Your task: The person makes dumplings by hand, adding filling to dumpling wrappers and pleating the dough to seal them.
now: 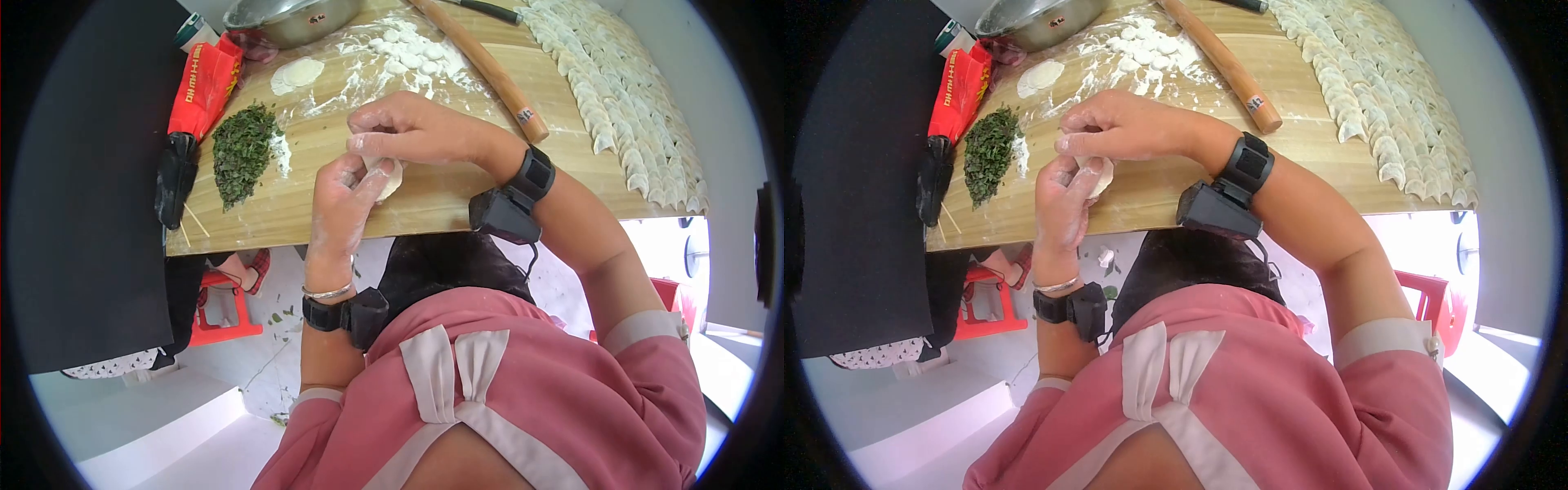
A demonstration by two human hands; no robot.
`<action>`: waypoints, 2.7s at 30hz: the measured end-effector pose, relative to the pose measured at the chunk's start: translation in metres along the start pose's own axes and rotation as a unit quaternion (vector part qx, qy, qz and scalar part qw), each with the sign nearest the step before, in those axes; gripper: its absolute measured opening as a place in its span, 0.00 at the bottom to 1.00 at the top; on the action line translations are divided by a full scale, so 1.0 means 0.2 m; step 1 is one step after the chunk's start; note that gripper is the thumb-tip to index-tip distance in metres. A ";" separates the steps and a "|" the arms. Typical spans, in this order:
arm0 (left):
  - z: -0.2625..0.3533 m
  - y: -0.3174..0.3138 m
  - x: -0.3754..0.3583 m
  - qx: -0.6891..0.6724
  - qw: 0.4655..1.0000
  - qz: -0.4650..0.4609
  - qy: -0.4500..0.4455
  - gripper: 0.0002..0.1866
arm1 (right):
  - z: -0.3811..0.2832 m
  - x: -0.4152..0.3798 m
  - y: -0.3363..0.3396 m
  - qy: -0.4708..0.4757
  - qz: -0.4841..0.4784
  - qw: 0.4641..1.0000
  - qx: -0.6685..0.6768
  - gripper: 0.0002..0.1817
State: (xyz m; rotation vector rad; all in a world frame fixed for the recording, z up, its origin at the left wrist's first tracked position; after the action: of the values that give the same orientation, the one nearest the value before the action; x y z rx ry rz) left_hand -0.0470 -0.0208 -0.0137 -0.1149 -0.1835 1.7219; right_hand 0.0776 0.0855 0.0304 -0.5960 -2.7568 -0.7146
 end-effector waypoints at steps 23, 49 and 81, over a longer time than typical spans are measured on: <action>-0.01 -0.01 0.02 -0.062 0.988 0.119 -0.071 0.07 | 0.00 0.00 0.01 -0.042 0.054 0.983 -0.169 0.18; 0.01 0.02 0.02 -0.134 0.985 0.090 -0.055 0.08 | 0.02 0.01 -0.03 0.087 0.093 0.977 -0.169 0.15; 0.00 0.00 0.00 -0.010 0.981 0.172 -0.090 0.19 | 0.04 0.00 -0.03 -0.047 0.067 0.988 -0.129 0.14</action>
State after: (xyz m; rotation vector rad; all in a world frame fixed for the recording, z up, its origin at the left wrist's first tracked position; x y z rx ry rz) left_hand -0.0471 -0.0200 -0.0132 -0.0039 -0.3292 2.0776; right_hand 0.0730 0.0850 0.0206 -0.8787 -2.6939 -1.0455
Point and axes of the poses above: each hand's wrist, its own x-axis towards the middle knuckle, its own y-axis out of the back of the hand, z = x × y, the point moved 1 cm from there along x, towards the middle knuckle, and after that the axes turned 1 degree about z, right-handed, at the moved point
